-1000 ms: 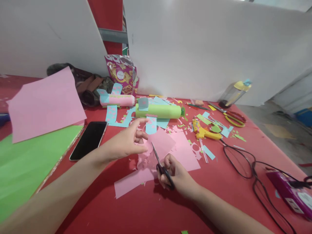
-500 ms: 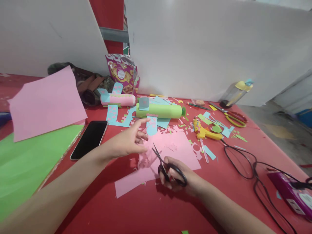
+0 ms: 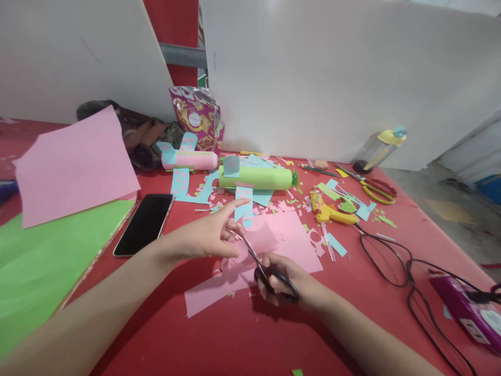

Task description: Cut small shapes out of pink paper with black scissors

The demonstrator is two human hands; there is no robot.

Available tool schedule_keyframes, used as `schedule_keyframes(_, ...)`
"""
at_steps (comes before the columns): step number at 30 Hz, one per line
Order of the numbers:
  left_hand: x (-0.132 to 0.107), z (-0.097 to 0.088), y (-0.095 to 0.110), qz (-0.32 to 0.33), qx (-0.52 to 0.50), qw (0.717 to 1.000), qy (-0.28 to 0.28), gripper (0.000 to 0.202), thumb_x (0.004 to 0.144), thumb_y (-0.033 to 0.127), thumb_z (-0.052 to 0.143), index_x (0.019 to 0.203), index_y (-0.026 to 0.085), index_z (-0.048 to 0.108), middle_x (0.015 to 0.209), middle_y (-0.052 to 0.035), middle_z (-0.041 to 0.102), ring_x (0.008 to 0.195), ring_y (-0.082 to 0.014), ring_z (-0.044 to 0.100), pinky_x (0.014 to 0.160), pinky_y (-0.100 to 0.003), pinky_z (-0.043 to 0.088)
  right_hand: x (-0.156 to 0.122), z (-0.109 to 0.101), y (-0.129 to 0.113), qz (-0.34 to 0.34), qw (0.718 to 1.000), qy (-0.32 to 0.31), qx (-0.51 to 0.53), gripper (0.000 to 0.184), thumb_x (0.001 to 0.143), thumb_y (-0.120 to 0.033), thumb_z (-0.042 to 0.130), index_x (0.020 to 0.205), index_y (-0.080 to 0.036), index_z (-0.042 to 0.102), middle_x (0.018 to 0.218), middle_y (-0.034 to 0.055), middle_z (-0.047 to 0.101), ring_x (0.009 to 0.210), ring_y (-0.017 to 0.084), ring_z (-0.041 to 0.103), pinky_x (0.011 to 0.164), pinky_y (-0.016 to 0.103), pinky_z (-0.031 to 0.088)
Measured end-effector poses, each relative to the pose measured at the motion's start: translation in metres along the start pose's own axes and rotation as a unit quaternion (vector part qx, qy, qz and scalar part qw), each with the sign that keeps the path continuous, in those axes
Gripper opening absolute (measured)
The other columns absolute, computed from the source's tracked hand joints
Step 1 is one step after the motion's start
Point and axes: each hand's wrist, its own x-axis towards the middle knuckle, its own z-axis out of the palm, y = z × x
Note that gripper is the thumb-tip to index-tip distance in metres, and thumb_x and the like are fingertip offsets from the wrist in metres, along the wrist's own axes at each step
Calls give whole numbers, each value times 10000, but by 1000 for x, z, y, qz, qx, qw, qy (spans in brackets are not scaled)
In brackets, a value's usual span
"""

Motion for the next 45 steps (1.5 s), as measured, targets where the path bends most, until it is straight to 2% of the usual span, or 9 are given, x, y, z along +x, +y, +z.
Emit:
schedule_keyframes(7, 1, -3, -5, 7, -3, 1000, -16, 877, 641, 54, 548, 1314, 357, 74, 860, 9, 452, 566, -48, 503, 545, -216, 455, 1, 2, -2, 14, 1000, 8, 0, 486, 532, -479, 710, 630, -192, 330, 474, -63, 546, 334, 29, 444, 320, 124, 264)
schedule_keyframes(16, 4, -4, -2, -3, -14, 1000, -25, 853, 650, 73, 540, 1305, 328, 57, 993, -64, 545, 464, -32, 505, 487, -202, 424, 2, 5, -4, 4, 998, 61, -19, 483, 540, -448, 714, 613, -201, 305, 409, -101, 512, 299, 26, 433, 309, 119, 254)
schedule_keyframes(21, 8, -4, -4, -5, 11, 1000, 13, 761, 651, 90, 536, 1272, 293, 145, 1026, -84, 550, 457, -27, 475, 470, -195, 405, 5, 5, -3, -64, 991, 118, -12, 455, 580, -459, 685, 608, -196, 315, 425, -110, 472, 324, 29, 431, 346, 138, 265)
schedule_keyframes(25, 13, -3, -10, 0, 42, 999, -26, 580, 641, 92, 523, 1169, 230, 327, 1033, -79, 566, 472, -25, 442, 501, -196, 414, 7, 2, -1, -95, 986, 134, -2, 443, 581, -458, 689, 617, -189, 339, 482, -107, 465, 336, 30, 440, 363, 152, 284)
schedule_keyframes(31, 18, 4, -19, 14, 119, 990, -77, 411, 608, 96, 468, 1003, 202, 515, 1009, -46, 578, 718, -126, 560, 551, -201, 447, 7, 0, 1, -104, 983, 153, -11, 427, 593, -470, 676, 640, -189, 358, 516, -92, 490, 347, 32, 446, 373, 153, 283)
schedule_keyframes(35, 21, 5, -23, 8, 246, 969, -28, 446, 592, 100, 429, 1016, 193, 528, 857, -29, 584, 630, -139, 553, 540, -237, 437, 9, 1, 2, -105, 977, 186, -13, 418, 600, -480, 661, 635, -192, 360, 486, -94, 489, 346, 39, 439, 376, 159, 297)
schedule_keyframes(38, 23, 4, -24, 46, 317, 947, -8, 389, 591, 95, 441, 943, 189, 578, 998, -48, 562, 796, -171, 548, 666, -263, 439, 11, 2, 3, -99, 970, 219, -29, 380, 645, -460, 627, 630, -198, 352, 441, -97, 478, 343, 48, 428, 370, 164, 305)
schedule_keyframes(41, 23, 6, -26, 63, 313, 947, -33, 365, 611, 81, 440, 925, 190, 591, 1181, -71, 475, 976, -199, 508, 750, -278, 437, 11, 3, 4, -100, 970, 220, -37, 343, 680, -428, 602, 638, -204, 345, 440, -95, 487, 348, 54, 429, 369, 170, 319)
schedule_keyframes(45, 23, 12, -30, 68, 319, 945, -39, 396, 639, 58, 430, 986, 183, 573, 1276, -95, 403, 1154, -232, 393, 848, -331, 415, 11, 4, 4, -101, 973, 201, -51, 324, 699, -402, 592, 648, -208, 338, 434, -93, 506, 349, 63, 439, 368, 178, 336)
